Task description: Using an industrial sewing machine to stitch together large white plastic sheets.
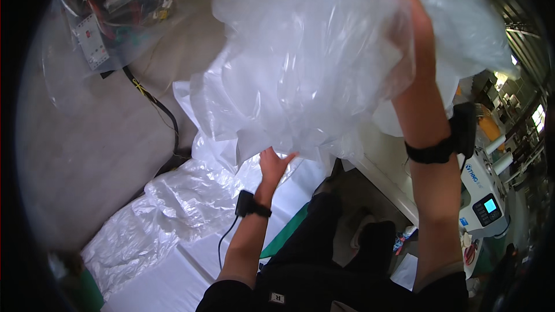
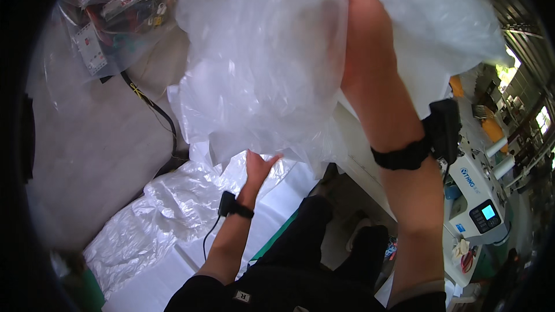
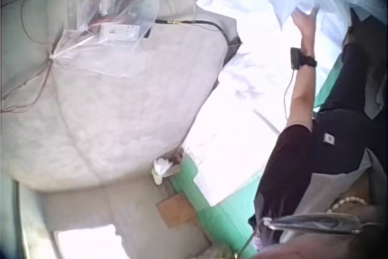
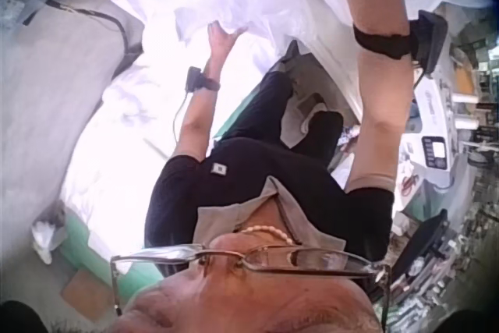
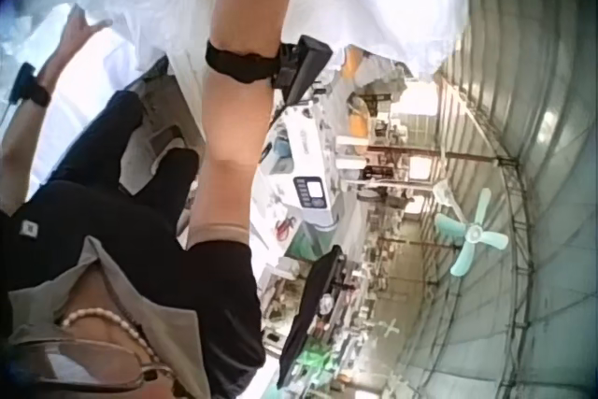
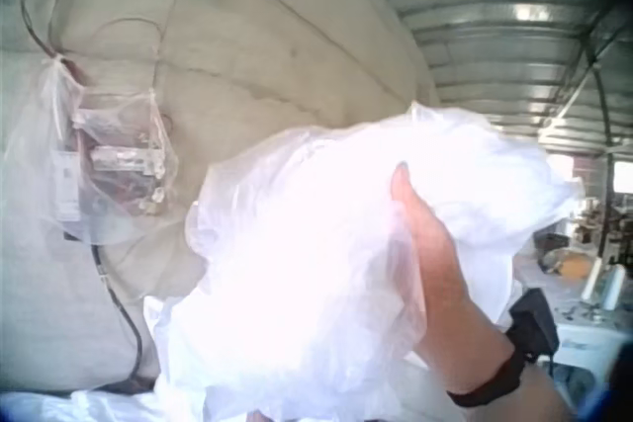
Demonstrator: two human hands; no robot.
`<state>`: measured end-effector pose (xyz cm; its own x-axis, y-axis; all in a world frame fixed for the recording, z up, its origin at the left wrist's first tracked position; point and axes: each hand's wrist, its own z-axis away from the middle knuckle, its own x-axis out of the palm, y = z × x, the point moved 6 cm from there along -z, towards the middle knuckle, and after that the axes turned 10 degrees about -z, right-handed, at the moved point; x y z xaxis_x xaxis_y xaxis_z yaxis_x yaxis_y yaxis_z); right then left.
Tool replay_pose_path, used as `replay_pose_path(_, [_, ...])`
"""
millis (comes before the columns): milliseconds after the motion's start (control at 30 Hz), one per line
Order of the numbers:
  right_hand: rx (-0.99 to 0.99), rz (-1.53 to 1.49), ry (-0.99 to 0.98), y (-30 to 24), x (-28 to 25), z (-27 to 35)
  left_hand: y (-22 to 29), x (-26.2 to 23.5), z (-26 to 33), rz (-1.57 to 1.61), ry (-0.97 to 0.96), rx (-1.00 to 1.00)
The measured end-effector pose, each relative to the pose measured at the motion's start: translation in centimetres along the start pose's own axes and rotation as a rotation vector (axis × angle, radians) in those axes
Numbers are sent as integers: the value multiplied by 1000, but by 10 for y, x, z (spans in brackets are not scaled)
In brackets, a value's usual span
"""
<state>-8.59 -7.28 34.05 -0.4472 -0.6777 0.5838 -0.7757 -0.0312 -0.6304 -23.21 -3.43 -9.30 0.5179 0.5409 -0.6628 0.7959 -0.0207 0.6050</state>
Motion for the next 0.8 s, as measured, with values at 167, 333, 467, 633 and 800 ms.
replay_pose_path(167, [-162, 121, -327, -57, 46, -4, -31, -57, -63, 46, 332, -37])
replay_pose_path(333, [-296, 322, -351, -109, 28, 2, 11, -68, -69, 149, 347, -227])
replay_pose_path(467, [-444, 657, -351, -129, 27, 7, 100, 38, -17, 508, -34, -121])
replay_pose_path(633, [-523, 759, -253, -153, 13, 9, 12, 147, -15, 451, -215, -375])
replay_pose_path(800, [-773, 1132, -207, -152, -25, 16, -67, 160, 58, -239, -340, 339])
